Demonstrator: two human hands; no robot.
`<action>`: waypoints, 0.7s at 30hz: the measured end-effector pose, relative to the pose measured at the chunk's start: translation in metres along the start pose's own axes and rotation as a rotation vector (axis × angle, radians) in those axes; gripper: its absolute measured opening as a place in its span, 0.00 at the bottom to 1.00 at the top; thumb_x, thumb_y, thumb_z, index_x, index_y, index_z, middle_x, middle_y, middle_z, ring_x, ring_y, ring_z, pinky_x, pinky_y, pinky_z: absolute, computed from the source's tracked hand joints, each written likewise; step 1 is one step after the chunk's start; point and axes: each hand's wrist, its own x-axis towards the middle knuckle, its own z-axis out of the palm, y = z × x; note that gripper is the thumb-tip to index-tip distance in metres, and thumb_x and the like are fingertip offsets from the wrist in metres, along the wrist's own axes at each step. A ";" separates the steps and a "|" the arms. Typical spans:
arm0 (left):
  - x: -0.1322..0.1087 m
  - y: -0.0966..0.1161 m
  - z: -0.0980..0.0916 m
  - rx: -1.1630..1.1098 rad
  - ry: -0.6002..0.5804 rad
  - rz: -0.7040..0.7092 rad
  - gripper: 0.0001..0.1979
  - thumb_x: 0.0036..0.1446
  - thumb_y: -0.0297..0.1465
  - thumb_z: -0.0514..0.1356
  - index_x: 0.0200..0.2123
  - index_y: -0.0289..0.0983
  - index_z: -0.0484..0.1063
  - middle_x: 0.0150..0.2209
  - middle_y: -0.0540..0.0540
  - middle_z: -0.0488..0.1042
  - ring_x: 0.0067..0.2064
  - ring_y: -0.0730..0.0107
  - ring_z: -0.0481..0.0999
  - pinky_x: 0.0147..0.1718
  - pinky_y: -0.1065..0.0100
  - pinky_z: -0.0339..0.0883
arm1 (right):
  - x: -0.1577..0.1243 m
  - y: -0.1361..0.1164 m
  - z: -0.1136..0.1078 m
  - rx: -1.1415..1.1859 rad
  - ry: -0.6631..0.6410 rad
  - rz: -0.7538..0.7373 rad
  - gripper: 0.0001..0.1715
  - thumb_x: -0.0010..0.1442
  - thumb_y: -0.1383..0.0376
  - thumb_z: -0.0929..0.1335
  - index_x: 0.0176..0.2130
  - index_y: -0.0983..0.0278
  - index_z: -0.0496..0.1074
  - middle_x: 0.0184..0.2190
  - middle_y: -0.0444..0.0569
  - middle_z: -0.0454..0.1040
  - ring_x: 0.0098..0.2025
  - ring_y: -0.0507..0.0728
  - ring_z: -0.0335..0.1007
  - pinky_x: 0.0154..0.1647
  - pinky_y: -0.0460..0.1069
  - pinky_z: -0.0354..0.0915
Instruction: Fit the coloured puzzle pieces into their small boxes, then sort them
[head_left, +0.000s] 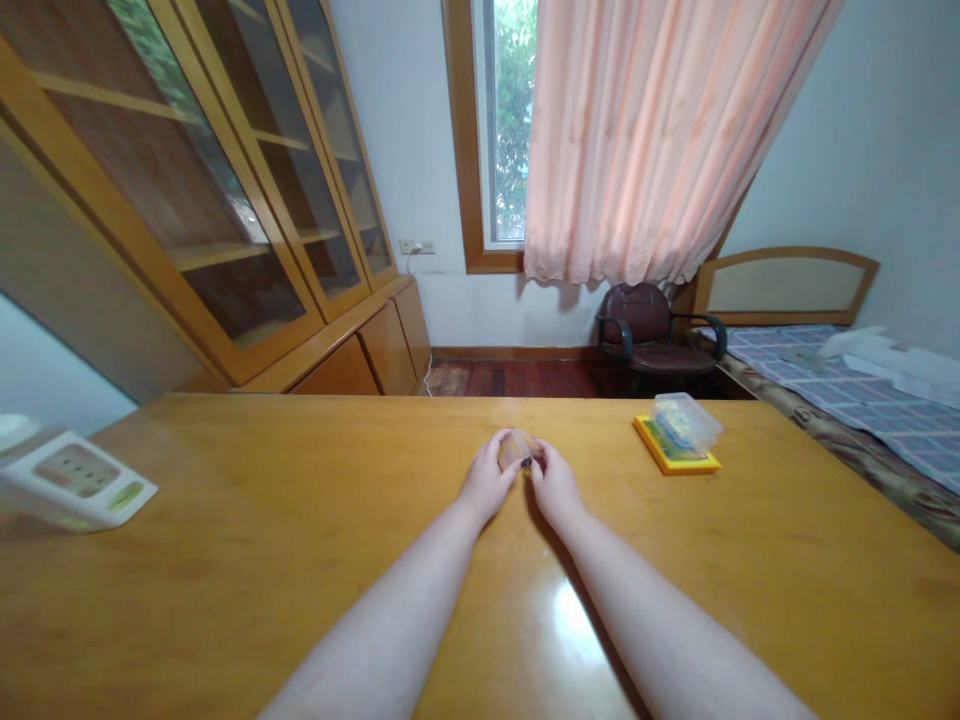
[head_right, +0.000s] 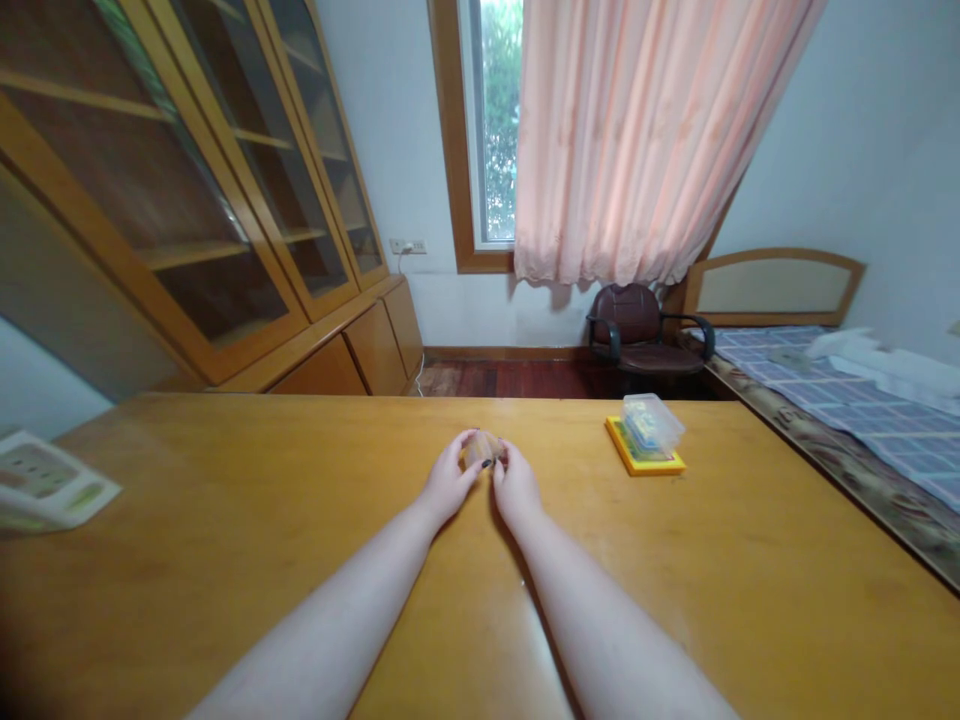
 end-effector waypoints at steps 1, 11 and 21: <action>-0.001 0.001 -0.001 0.052 -0.022 0.037 0.24 0.54 0.30 0.58 0.55 0.38 0.59 0.54 0.40 0.66 0.56 0.61 0.65 0.57 0.55 0.57 | 0.000 0.000 -0.001 0.017 0.005 0.013 0.21 0.52 0.72 0.61 0.47 0.66 0.68 0.43 0.54 0.75 0.44 0.57 0.71 0.50 0.54 0.64; -0.003 0.007 -0.004 0.225 -0.138 0.201 0.26 0.55 0.29 0.56 0.58 0.40 0.58 0.58 0.43 0.63 0.60 0.61 0.60 0.61 0.53 0.48 | 0.004 0.004 -0.003 0.110 0.043 0.058 0.19 0.49 0.73 0.61 0.41 0.66 0.71 0.40 0.53 0.76 0.43 0.57 0.72 0.49 0.55 0.65; 0.001 -0.002 0.001 -0.400 0.010 -0.064 0.26 0.61 0.37 0.51 0.61 0.39 0.51 0.59 0.38 0.60 0.60 0.63 0.60 0.59 0.58 0.53 | 0.008 0.007 -0.001 0.276 0.105 -0.012 0.15 0.53 0.65 0.63 0.41 0.67 0.70 0.42 0.56 0.76 0.45 0.57 0.72 0.49 0.55 0.66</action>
